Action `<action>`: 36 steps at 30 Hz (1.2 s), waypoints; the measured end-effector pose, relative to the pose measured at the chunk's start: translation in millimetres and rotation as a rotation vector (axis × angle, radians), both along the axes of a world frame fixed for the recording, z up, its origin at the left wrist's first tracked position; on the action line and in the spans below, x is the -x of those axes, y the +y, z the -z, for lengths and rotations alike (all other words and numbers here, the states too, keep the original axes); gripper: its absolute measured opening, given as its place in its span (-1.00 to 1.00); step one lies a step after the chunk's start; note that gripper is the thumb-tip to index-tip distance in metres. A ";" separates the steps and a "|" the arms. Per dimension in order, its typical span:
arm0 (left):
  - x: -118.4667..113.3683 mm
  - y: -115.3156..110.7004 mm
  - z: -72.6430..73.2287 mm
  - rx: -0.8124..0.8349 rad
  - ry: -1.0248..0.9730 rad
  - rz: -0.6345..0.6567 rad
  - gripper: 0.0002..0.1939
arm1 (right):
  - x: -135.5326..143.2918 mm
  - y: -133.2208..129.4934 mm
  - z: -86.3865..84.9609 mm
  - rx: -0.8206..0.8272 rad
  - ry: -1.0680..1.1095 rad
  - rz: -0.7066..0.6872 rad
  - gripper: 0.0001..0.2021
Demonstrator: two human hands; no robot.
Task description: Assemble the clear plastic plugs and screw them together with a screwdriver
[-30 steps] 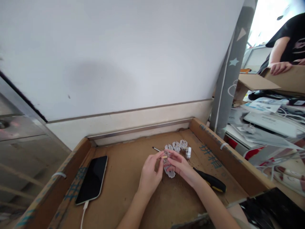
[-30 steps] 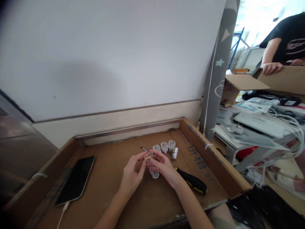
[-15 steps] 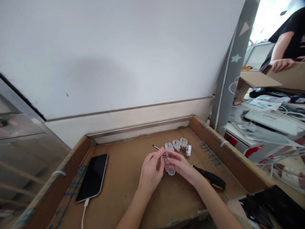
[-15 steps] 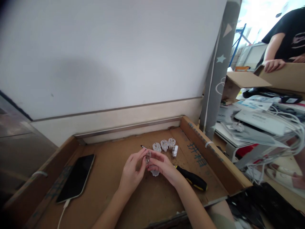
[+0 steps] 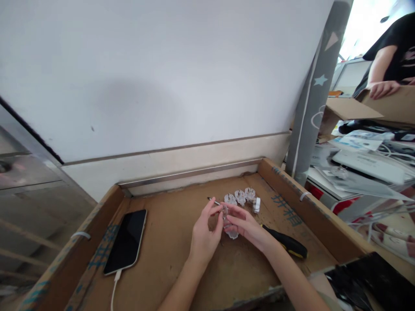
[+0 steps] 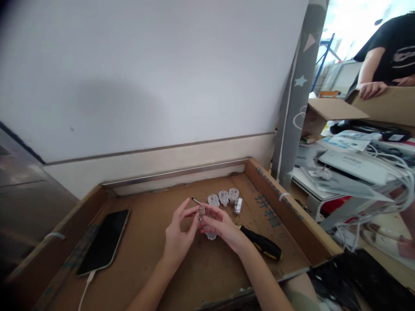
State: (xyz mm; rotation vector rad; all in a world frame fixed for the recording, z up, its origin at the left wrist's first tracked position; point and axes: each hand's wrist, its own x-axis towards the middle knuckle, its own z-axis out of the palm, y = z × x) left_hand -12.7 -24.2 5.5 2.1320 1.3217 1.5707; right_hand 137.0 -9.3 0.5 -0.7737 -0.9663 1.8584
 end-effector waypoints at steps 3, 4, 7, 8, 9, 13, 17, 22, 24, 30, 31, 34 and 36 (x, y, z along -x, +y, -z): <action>-0.5 -0.3 -0.9 -0.017 0.016 -0.009 -0.53 | 0.0 0.4 0.2 0.002 0.008 -0.001 -0.51; -0.5 -0.1 -0.9 -0.027 0.021 -0.015 -0.55 | -0.1 0.5 0.2 0.003 0.012 -0.004 -0.51; -0.5 0.8 0.1 -0.059 0.034 -0.021 -0.56 | -0.4 0.4 0.0 0.007 0.028 -0.012 -0.51; -0.5 1.0 0.6 -0.068 0.039 -0.015 -0.57 | -0.5 0.2 0.0 0.010 0.034 -0.016 -0.52; -0.5 1.1 1.1 -0.074 0.042 -0.008 -0.57 | -0.5 0.0 0.1 0.013 0.041 -0.021 -0.52; -0.4 -0.1 1.8 -0.043 0.037 0.024 -0.57 | -0.6 -0.5 0.7 0.035 0.071 -0.028 -0.54; 1.3 -1.4 0.1 0.051 0.037 0.111 -0.51 | -1.7 0.9 0.5 0.068 0.109 -0.022 -0.54; 6.1 4.7 -2.3 0.037 0.036 -0.020 -0.61 | -6.6 4.3 0.2 0.107 0.166 0.025 -0.51; 6.9 6.9 -3.5 0.054 0.113 0.005 -0.67 | -8.4 5.0 1.1 0.116 0.183 0.045 -0.52; 3.9 6.0 -4.1 0.054 0.236 0.117 -0.67 | -7.8 4.8 4.8 0.130 0.204 0.095 -0.57; 3.4 5.8 -3.4 0.050 0.240 0.111 -0.68 | -7.3 4.7 5.2 0.130 0.203 0.097 -0.56; 2.7 5.2 -2.4 0.052 0.240 0.100 -0.70 | -6.3 4.7 6.0 0.128 0.198 0.095 -0.57; 3.5 4.9 -3.6 0.068 0.235 0.111 -0.70 | -6.6 4.9 6.5 0.126 0.189 0.089 -0.62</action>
